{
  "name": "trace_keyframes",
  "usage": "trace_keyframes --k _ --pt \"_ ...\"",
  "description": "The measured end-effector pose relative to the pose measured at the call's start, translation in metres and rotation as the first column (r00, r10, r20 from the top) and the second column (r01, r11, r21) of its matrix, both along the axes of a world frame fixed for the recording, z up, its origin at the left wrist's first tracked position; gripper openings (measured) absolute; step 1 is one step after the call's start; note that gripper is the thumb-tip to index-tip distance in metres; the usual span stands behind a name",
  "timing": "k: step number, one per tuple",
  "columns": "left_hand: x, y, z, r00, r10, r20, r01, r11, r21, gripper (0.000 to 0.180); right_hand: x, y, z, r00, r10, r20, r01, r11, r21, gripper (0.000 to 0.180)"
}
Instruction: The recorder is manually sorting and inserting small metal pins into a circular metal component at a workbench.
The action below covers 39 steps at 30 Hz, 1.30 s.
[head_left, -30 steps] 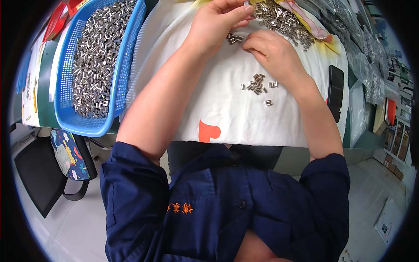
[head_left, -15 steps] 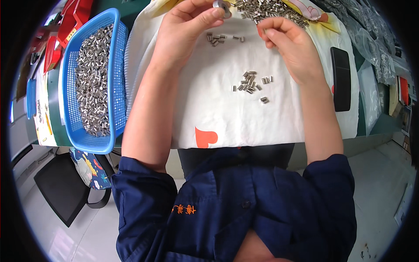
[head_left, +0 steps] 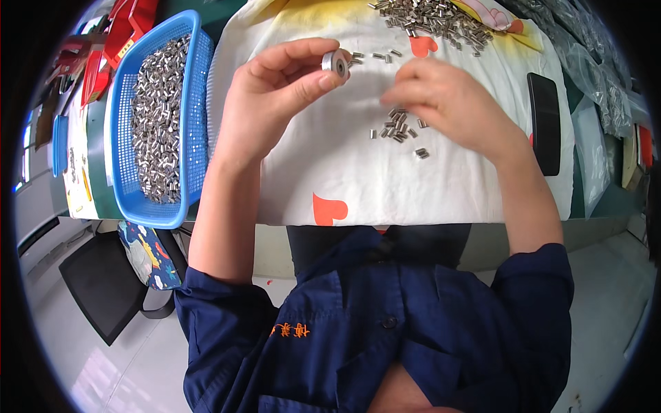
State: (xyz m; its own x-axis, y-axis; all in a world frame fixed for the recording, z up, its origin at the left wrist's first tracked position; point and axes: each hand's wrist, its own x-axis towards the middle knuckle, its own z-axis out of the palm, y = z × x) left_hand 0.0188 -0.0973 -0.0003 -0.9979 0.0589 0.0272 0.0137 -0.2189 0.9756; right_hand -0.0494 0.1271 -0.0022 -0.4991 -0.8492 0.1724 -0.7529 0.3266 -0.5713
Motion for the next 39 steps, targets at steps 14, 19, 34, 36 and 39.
trace_keyframes --k 14,19,34,36,39 --pt "0.023 0.02 -0.008 0.968 -0.175 0.178 0.187 0.981 -0.058 0.03 -0.02 -0.022 -0.014 0.959 -0.003 -0.282 0.014 0.999 0.036 0.012" --pt "0.021 0.041 -0.009 0.929 -0.338 0.15 0.367 0.892 -0.263 0.027 -0.025 -0.029 -0.015 0.948 -0.016 -0.319 0.002 0.999 -0.044 0.01" --pt "-0.026 0.021 -0.022 0.948 -0.302 0.103 0.287 0.947 0.143 0.03 -0.009 0.001 -0.012 0.924 -0.357 -0.135 0.37 0.926 0.078 0.012" --pt "-0.027 0.024 -0.021 0.93 -0.337 0.148 0.32 0.939 0.127 0.029 -0.005 0.004 -0.014 0.923 -0.357 -0.145 0.367 0.929 0.049 0.012" --pt "-0.029 0.025 -0.017 0.892 -0.385 0.237 0.371 0.923 0.103 0.03 -0.008 0.009 -0.017 0.925 -0.34 -0.171 0.344 0.939 -0.011 0.011"
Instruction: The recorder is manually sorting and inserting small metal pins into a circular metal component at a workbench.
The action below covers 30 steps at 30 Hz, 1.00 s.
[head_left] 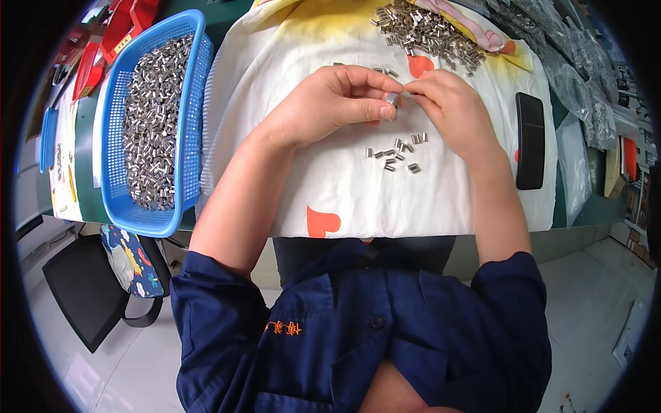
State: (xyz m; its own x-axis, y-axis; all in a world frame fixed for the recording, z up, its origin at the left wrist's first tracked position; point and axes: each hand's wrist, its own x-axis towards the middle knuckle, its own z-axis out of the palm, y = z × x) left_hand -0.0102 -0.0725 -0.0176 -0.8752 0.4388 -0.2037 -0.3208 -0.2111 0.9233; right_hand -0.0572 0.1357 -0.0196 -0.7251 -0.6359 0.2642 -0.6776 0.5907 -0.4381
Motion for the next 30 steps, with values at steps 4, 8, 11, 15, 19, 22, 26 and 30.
trace_keyframes --k 4,8,11,15,19,22,26,30 --pt "0.003 -0.001 0.001 1.0 0.002 0.015 -0.001 1.0 -0.011 0.032 0.0 -0.003 0.002 0.995 0.03 -0.091 -0.031 1.0 -0.004 0.012" --pt "0.005 0.002 -0.005 0.996 0.08 0.046 -0.082 0.996 0.047 0.034 0.01 -0.007 0.011 0.989 -0.062 0.132 0.078 0.99 -0.116 0.011" --pt "0.003 0.006 -0.006 0.992 0.106 0.066 -0.113 0.986 0.123 0.035 0.015 -0.007 0.015 0.902 0.127 0.414 0.115 0.852 -0.511 0.009" --pt "0.005 0.007 -0.006 0.992 0.121 0.023 -0.123 0.99 0.071 0.034 0.02 -0.01 0.013 0.843 0.168 0.511 0.149 0.839 -0.523 0.006" --pt "0.006 0.009 -0.002 0.987 0.159 -0.001 -0.159 0.987 0.005 0.033 0.023 -0.014 0.018 0.94 0.05 0.336 0.104 0.9 -0.424 0.007" --pt "0.009 0.013 0.0 0.976 0.212 -0.05 -0.214 0.976 -0.048 0.033 0.027 -0.019 0.019 1.0 0.007 0.007 -0.004 0.951 -0.308 0.006" --pt "0.01 0.012 0.007 0.976 0.208 -0.06 -0.214 0.97 -0.112 0.032 0.024 -0.015 0.022 1.0 0.015 0.004 -0.013 0.936 -0.351 0.006" --pt "0.012 0.013 0.009 0.987 0.149 -0.055 -0.154 0.983 -0.101 0.033 0.02 -0.009 0.027 0.876 0.124 0.466 0.084 0.912 -0.401 0.006"
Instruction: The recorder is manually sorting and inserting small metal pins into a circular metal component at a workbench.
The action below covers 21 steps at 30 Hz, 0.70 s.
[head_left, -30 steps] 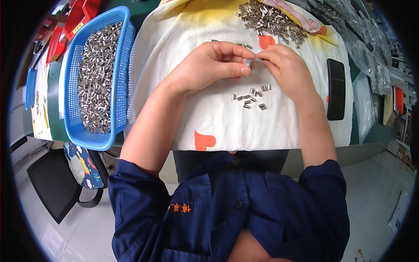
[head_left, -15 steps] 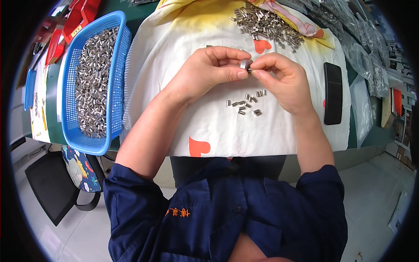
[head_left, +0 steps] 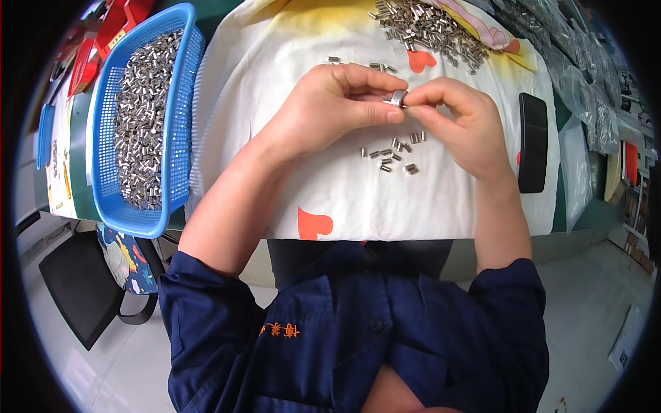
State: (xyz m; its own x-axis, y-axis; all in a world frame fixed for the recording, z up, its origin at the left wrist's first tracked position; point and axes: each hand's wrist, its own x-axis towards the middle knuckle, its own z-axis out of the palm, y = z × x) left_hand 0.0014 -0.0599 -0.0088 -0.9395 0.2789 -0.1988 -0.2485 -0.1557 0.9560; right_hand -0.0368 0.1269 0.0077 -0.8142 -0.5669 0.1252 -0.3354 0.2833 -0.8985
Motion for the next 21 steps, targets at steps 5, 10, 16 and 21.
trace_keyframes --k 5,10,16,21 --pt "0.001 -0.002 -0.001 0.978 -0.196 0.074 0.195 0.98 0.027 0.03 -0.019 0.014 -0.012 0.971 0.151 0.182 -0.145 0.988 -0.05 0.008" --pt "0.005 0.0 0.001 0.942 -0.333 -0.049 0.325 0.937 -0.124 0.032 -0.021 -0.005 -0.03 0.964 -0.13 -0.231 0.154 0.984 0.091 0.014" --pt "-0.004 -0.009 -0.003 0.965 -0.259 -0.03 0.259 0.965 0.023 0.031 -0.024 -0.02 -0.043 0.809 -0.063 -0.585 0.263 0.928 0.264 0.012" --pt "-0.006 -0.01 -0.012 0.995 -0.081 -0.05 0.086 0.99 0.107 0.032 -0.019 -0.015 -0.036 0.842 -0.18 -0.509 0.295 0.943 0.154 0.009"
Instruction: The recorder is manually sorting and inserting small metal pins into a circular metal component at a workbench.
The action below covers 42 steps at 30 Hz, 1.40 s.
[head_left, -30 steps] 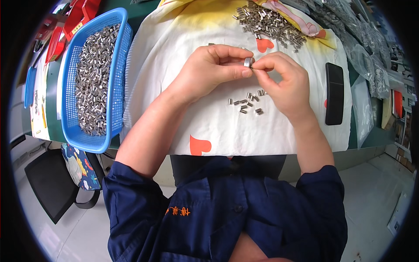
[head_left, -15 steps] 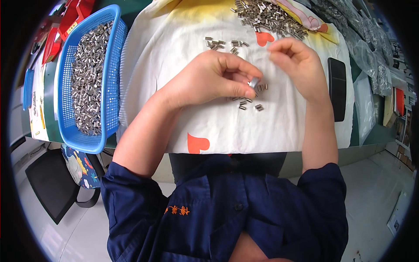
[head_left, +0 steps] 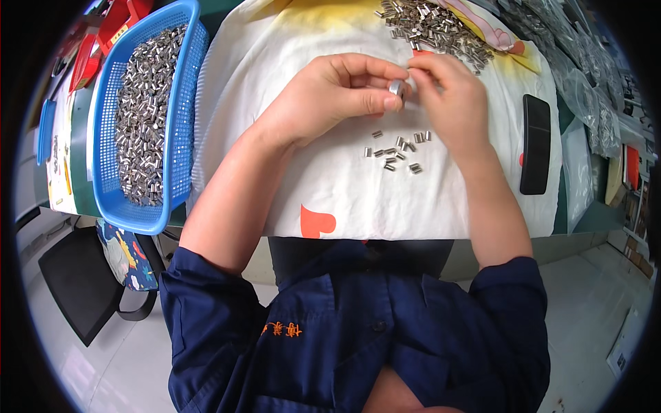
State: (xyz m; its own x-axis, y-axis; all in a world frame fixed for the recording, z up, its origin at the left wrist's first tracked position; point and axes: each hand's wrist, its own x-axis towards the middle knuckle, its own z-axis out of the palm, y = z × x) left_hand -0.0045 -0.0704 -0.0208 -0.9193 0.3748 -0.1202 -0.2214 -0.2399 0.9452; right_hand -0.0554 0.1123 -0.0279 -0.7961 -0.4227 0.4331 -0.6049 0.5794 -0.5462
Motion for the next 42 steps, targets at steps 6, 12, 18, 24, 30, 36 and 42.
trace_keyframes --k 6,12,18,24,30,36,42 --pt "-0.002 0.003 0.0 0.992 0.117 0.055 -0.121 0.989 0.09 0.033 0.014 0.008 0.021 0.823 0.377 0.426 -0.129 0.853 -0.505 0.009" --pt "0.0 0.006 0.004 0.992 0.124 0.012 -0.124 0.992 0.011 0.032 0.016 0.009 0.027 0.916 0.255 0.311 -0.176 0.949 -0.261 0.009" --pt "0.004 0.009 0.008 0.986 0.158 -0.054 -0.166 0.958 -0.236 0.031 0.024 0.001 0.028 0.985 0.17 0.03 -0.168 0.984 -0.067 0.007" --pt "0.004 0.007 0.01 0.985 0.173 0.009 -0.17 0.974 -0.153 0.032 0.022 0.002 0.027 0.952 0.198 0.233 -0.137 0.958 -0.253 0.007" --pt "0.006 0.007 0.012 0.994 0.109 -0.009 -0.108 0.973 -0.203 0.034 0.013 0.014 0.033 0.787 0.289 0.544 -0.164 0.95 -0.267 0.01" --pt "0.01 0.016 0.015 0.949 -0.279 -0.15 0.213 0.912 -0.351 0.03 -0.008 0.023 0.011 0.793 0.316 0.521 -0.04 0.88 -0.473 0.009" --pt "0.015 0.011 0.018 0.931 -0.342 -0.126 0.303 0.918 -0.254 0.034 0.001 -0.006 -0.001 0.957 0.264 0.123 -0.261 0.965 -0.041 0.013"
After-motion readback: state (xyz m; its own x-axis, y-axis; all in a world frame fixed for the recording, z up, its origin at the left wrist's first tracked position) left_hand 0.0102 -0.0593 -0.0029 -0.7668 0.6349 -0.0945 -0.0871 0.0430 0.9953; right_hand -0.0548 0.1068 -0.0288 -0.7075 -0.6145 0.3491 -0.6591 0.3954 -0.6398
